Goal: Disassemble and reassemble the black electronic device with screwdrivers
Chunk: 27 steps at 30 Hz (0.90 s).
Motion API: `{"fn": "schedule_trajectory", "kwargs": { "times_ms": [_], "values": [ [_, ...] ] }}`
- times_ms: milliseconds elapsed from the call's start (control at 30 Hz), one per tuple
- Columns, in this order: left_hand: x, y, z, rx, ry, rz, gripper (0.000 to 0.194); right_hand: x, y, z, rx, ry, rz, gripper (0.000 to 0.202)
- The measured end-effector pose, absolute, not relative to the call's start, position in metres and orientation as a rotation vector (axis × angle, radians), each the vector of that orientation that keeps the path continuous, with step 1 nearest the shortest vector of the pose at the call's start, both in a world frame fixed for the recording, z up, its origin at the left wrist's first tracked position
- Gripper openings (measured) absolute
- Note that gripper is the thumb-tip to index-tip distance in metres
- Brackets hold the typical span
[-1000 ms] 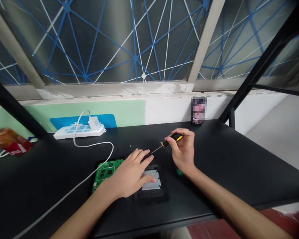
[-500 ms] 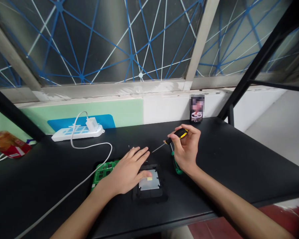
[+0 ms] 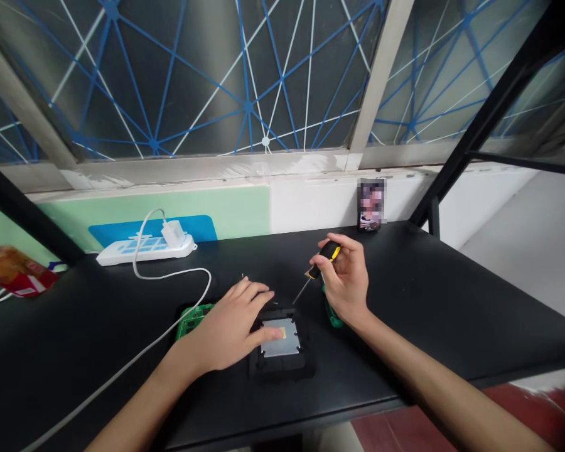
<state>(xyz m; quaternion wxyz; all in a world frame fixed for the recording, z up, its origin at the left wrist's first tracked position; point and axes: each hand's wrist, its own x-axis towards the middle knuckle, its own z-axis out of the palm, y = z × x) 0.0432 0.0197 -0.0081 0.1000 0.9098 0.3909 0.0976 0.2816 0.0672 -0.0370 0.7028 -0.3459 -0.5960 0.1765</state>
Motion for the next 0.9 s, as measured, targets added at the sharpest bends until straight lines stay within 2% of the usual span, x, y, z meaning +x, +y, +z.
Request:
{"fn": "schedule_trajectory", "kwargs": {
  "times_ms": [167, 267, 667, 900],
  "values": [
    [0.032, 0.007, -0.009, 2.638, 1.188, 0.260, 0.099, 0.276, 0.060, -0.037, -0.733, -1.389, 0.423, 0.037],
    [0.028, 0.003, -0.008, 2.634, 1.155, 0.169, 0.110, 0.268, 0.054, -0.036, -0.688, -1.451, 0.390, 0.040],
    [0.035, 0.001, -0.013, 2.572, 1.086, 0.179, 0.102, 0.220, 0.035, -0.016, -0.495, -1.771, 0.094, 0.055],
    [0.034, 0.002, -0.022, 2.584, 1.071, 0.272, 0.103, 0.224, 0.033, -0.022, -0.534, -1.780, 0.143, 0.056]
  ]
}}
